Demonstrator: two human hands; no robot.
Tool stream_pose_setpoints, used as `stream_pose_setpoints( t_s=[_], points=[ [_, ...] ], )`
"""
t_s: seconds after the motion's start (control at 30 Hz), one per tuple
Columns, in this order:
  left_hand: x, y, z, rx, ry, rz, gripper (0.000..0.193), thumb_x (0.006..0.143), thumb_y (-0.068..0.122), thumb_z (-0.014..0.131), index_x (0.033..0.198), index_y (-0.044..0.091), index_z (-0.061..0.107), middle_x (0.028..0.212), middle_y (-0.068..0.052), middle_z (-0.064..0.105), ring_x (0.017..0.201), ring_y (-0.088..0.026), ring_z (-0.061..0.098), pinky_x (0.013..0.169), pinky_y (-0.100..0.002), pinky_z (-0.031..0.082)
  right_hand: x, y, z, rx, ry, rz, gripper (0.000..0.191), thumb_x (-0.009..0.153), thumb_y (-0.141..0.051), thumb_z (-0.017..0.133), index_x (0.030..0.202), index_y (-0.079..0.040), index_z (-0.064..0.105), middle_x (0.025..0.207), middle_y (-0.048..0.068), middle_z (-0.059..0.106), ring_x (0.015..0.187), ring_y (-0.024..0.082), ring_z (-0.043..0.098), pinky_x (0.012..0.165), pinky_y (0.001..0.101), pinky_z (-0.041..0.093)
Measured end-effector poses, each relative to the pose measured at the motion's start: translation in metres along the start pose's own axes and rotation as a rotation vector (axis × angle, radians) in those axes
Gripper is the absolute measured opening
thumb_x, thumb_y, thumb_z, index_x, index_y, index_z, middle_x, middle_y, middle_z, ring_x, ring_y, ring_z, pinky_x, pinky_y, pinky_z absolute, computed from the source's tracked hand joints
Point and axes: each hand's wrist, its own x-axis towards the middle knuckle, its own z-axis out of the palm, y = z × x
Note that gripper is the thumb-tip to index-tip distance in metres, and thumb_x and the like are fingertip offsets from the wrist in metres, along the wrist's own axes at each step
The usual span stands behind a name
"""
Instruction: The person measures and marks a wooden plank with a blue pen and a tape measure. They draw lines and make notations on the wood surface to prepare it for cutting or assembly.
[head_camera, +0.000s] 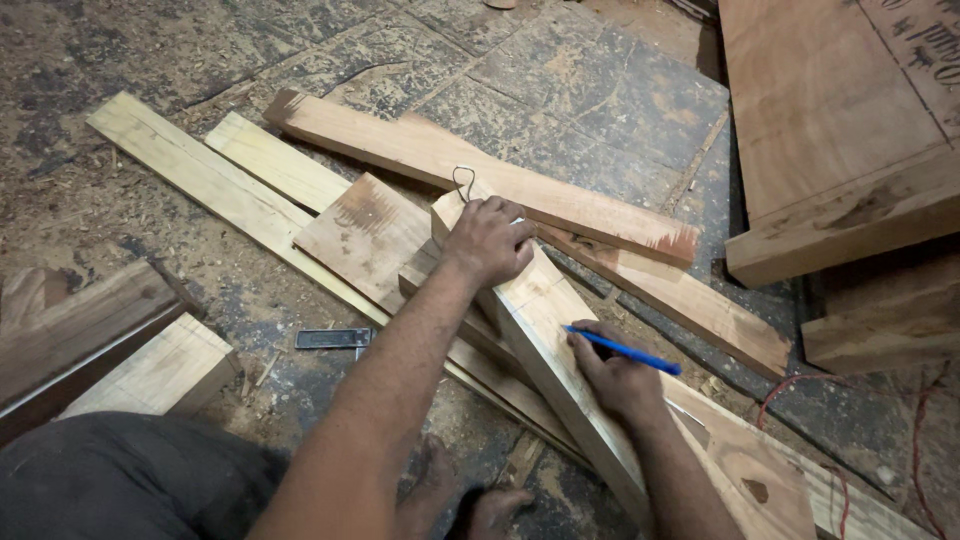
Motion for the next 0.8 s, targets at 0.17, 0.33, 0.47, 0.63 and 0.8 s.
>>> stream_pose_setpoints(
  t_s=[0.17,0.33,0.47,0.63,0.8],
  points=[
    [0.002,-0.002,0.004,0.072,-0.009,0.052,0.043,0.101,0.039,0.049,0.129,0.014,0.068,0.133,-0.011,0.060,0.122,-0.026,0.054,0.107,-0.050,0.041,0.002,-0.005,-0.003,-0.009,-0.059,0.107,0.027,0.091,-0.031,0.071,0.111,-0.013,0.078,0.096,0.008,0.080,0.082,0.019,0.078,0.078,0.0318,0.062],
    [0.003,-0.003,0.008,0.051,0.001,0.034,0.041,0.100,0.038,0.050,0.128,0.015,0.069,0.131,-0.010,0.061,0.123,-0.026,0.054,0.109,-0.049,0.041,-0.003,-0.003,-0.002,0.183,-0.029,0.183,0.027,0.092,-0.026,0.067,0.111,-0.009,0.077,0.092,0.013,0.080,0.081,0.022,0.075,0.075,0.0339,0.061],
    [-0.002,-0.001,0.004,-0.030,0.079,-0.009,0.036,0.094,0.041,0.057,0.118,0.021,0.074,0.128,-0.008,0.063,0.124,-0.026,0.054,0.109,-0.051,0.039,0.011,-0.007,-0.008,0.132,-0.082,0.076,0.027,0.088,-0.025,0.066,0.109,-0.010,0.076,0.092,0.007,0.082,0.080,0.018,0.078,0.075,0.0313,0.060],
    [-0.003,0.001,-0.001,-0.058,0.134,0.010,0.033,0.090,0.042,0.061,0.111,0.021,0.077,0.122,-0.007,0.065,0.120,-0.026,0.056,0.106,-0.049,0.040,0.034,-0.008,-0.001,-0.021,-0.005,-0.028,0.026,0.086,-0.029,0.073,0.103,-0.010,0.079,0.089,0.008,0.080,0.080,0.018,0.075,0.076,0.0326,0.059],
    [-0.004,-0.007,0.005,-0.091,0.188,0.018,0.030,0.089,0.040,0.062,0.106,0.021,0.078,0.120,-0.005,0.067,0.121,-0.025,0.057,0.105,-0.048,0.043,0.038,0.001,0.019,0.022,0.010,0.023,0.025,0.084,-0.028,0.074,0.102,-0.009,0.078,0.084,0.009,0.078,0.076,0.019,0.075,0.074,0.0336,0.059]
  ],
)
